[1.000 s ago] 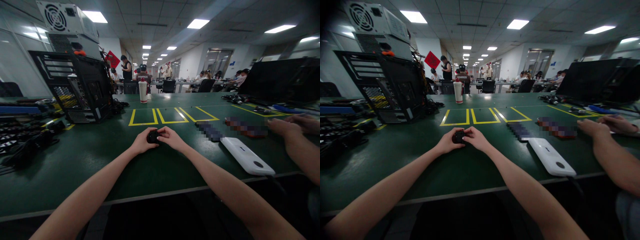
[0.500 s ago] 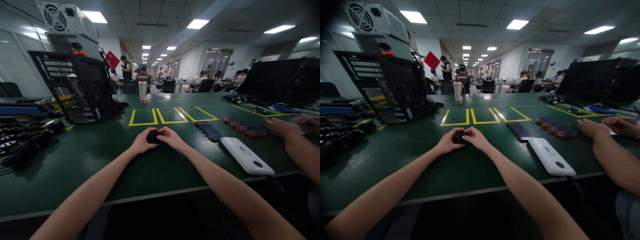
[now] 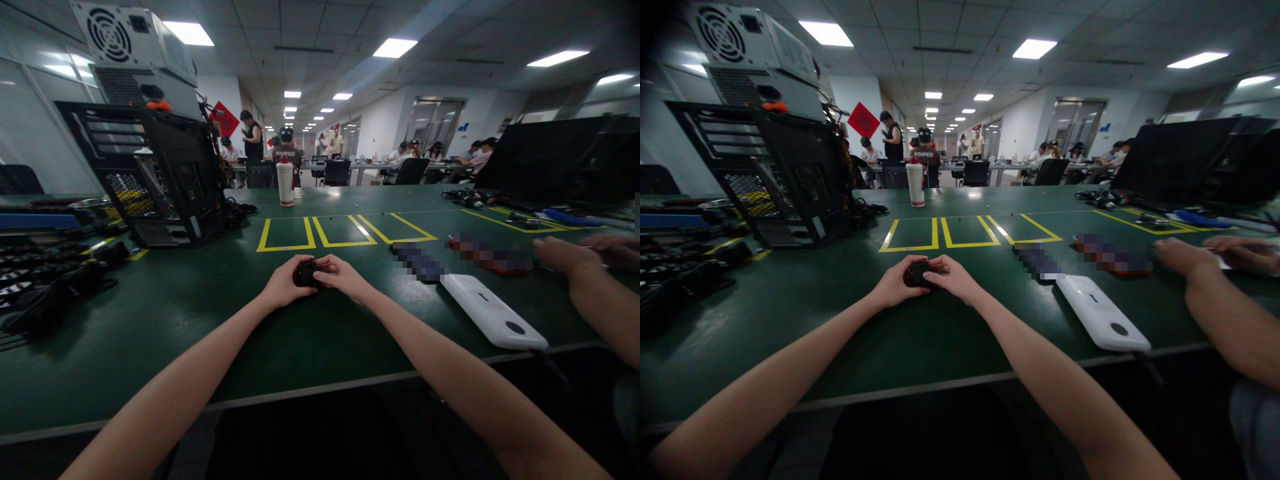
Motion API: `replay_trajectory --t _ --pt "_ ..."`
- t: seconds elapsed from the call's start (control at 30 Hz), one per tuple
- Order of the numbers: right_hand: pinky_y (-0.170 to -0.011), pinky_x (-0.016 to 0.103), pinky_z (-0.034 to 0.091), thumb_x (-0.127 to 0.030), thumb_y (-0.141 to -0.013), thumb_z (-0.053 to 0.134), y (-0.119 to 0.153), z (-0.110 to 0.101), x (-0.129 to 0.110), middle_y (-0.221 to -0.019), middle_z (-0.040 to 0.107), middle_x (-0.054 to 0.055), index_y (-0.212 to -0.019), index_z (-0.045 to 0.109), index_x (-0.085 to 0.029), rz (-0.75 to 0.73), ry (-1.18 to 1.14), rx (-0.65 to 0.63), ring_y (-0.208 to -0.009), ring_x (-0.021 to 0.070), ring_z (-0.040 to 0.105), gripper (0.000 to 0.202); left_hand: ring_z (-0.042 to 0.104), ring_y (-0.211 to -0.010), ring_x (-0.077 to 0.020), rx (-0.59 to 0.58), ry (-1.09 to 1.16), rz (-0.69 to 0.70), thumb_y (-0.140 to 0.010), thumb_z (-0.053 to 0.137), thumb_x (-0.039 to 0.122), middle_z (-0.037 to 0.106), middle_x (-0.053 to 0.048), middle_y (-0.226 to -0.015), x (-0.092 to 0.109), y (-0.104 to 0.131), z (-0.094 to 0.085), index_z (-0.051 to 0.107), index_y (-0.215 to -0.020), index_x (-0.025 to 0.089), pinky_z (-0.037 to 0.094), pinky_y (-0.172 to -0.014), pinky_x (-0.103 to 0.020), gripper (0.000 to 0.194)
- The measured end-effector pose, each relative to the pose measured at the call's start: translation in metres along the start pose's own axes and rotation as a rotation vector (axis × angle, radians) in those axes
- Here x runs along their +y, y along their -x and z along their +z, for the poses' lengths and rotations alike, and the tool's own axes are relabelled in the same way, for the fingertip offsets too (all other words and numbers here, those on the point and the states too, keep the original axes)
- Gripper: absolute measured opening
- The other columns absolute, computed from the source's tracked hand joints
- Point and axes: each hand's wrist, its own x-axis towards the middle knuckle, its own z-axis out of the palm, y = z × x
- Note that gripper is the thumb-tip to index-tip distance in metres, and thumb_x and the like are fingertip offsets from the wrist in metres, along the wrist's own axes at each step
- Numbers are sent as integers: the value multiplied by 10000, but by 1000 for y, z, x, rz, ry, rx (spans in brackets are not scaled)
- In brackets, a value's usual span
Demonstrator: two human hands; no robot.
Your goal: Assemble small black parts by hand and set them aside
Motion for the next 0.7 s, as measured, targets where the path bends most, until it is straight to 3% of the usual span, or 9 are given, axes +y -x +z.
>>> replay_trajectory --t 0.2,0.43,0.7 --pt "-803 396 452 -260 -652 636 -2 2 3 -979 560 52 -949 508 -183 19 -48 39 -843 156 572 333 517 -1024 -206 2 9 -4 -580 676 264 536 -36 -1120 -2 0 1 420 -1133 225 405 -887 -361 611" --pt "-878 375 411 -151 -575 679 0 -1 1 -996 555 38 -934 523 -176 11 -115 -13 -952 159 538 393 509 -1040 -212 8 15 -10 -583 672 267 526 -40 -1134 -1 0 1 420 -1134 226 396 -900 -371 608" --pt "-793 379 461 -288 -637 653 2 -2 1 -960 549 31 -932 500 -207 96 -150 -18 -881 155 556 342 507 -1046 -215 3 7 -10 -577 676 272 522 -43 -1138 -1 0 1 422 -1135 226 393 -905 -378 614"
